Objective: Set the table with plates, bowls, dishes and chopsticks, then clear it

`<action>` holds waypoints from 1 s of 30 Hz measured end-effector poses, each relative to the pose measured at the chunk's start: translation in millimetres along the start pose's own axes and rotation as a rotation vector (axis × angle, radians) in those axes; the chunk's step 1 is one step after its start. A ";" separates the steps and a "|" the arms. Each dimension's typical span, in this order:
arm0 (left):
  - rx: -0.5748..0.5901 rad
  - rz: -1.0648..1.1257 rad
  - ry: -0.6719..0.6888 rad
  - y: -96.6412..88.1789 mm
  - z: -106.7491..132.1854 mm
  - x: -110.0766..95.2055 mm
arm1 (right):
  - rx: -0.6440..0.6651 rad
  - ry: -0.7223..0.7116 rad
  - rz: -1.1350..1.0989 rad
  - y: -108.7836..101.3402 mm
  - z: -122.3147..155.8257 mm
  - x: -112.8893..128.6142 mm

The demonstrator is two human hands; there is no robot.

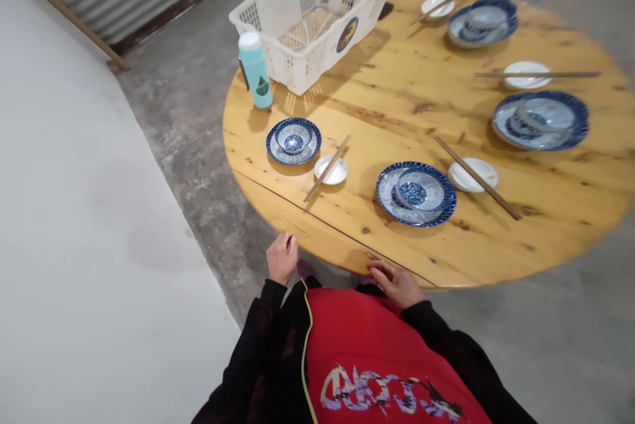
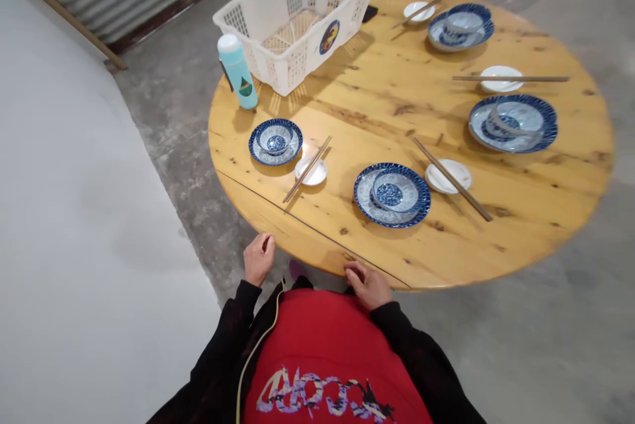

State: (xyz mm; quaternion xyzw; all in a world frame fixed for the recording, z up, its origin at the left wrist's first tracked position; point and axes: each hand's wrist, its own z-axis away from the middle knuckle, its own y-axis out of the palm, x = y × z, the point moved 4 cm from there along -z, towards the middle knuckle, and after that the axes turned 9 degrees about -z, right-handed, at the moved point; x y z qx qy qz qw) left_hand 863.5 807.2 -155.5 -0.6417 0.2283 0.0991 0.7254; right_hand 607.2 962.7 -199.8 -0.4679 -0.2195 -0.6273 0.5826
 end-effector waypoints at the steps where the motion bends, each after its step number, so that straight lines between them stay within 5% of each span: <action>1: 0.005 -0.003 -0.004 3.5 4.9 0.5 | -0.005 -0.015 0.011 -5.9 0.5 -1.9; 6: -0.039 0.012 -0.050 16.3 21.9 -18.7 | -0.026 -0.021 -0.047 -53.3 2.9 -25.0; 13: -0.145 0.121 -0.216 41.3 42.8 -94.2 | -0.054 -0.066 -0.043 -154.3 3.9 -71.7; 20: -0.144 0.079 -0.241 71.8 66.0 -162.0 | -0.135 -0.030 -0.044 -246.1 20.3 -146.3; 26: -0.171 0.016 -0.233 58.4 65.1 -182.6 | -0.066 0.114 -0.053 -263.9 37.0 -181.8; 30: -0.177 -0.121 -0.218 39.6 36.2 -179.8 | -0.049 0.113 -0.091 -258.8 39.8 -183.2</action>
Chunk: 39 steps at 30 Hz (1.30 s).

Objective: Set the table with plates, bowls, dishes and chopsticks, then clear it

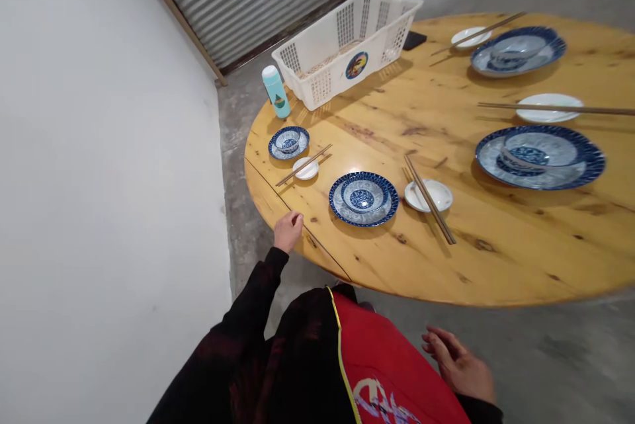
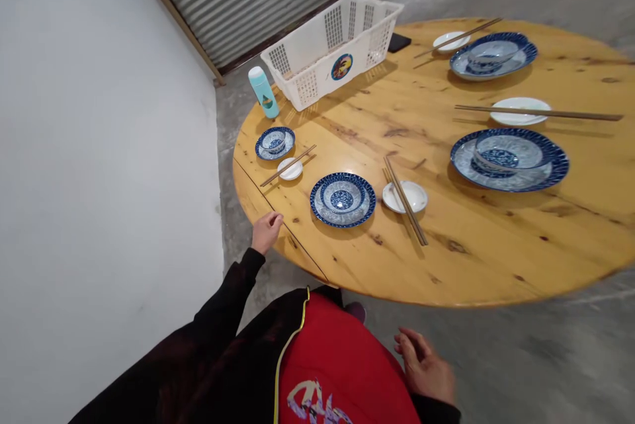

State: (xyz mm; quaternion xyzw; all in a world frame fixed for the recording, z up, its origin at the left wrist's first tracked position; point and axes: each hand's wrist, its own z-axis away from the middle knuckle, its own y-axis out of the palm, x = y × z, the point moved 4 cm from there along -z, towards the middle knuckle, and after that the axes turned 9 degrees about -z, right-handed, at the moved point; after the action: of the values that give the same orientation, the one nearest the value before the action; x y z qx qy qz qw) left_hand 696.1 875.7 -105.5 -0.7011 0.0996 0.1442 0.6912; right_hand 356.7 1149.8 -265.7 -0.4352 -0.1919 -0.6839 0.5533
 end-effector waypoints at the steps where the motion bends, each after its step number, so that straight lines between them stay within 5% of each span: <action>1: -0.009 -0.014 0.006 -2.9 -12.2 -1.3 | -0.006 0.001 -0.003 -1.1 0.5 0.4; 8: -0.043 -0.271 0.096 -5.6 -114.8 -24.8 | -0.127 0.010 0.017 -31.9 4.3 -1.8; 14: 0.014 -0.340 0.113 12.1 -174.5 -34.1 | -0.149 0.020 0.004 -28.6 6.6 3.8; 22: 0.056 -0.397 0.158 35.3 -196.7 -43.6 | -0.175 0.070 0.008 -22.1 12.3 8.2; 39: 0.068 -0.371 0.188 33.2 -222.2 -46.4 | -0.243 0.095 -0.140 8.3 5.5 30.4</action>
State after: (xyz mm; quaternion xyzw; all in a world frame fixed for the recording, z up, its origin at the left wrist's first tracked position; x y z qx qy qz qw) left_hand 655.6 650.4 -120.3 -0.6941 0.0378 -0.0549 0.7168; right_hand 366.2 1133.4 -240.0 -0.4516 -0.1110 -0.7588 0.4560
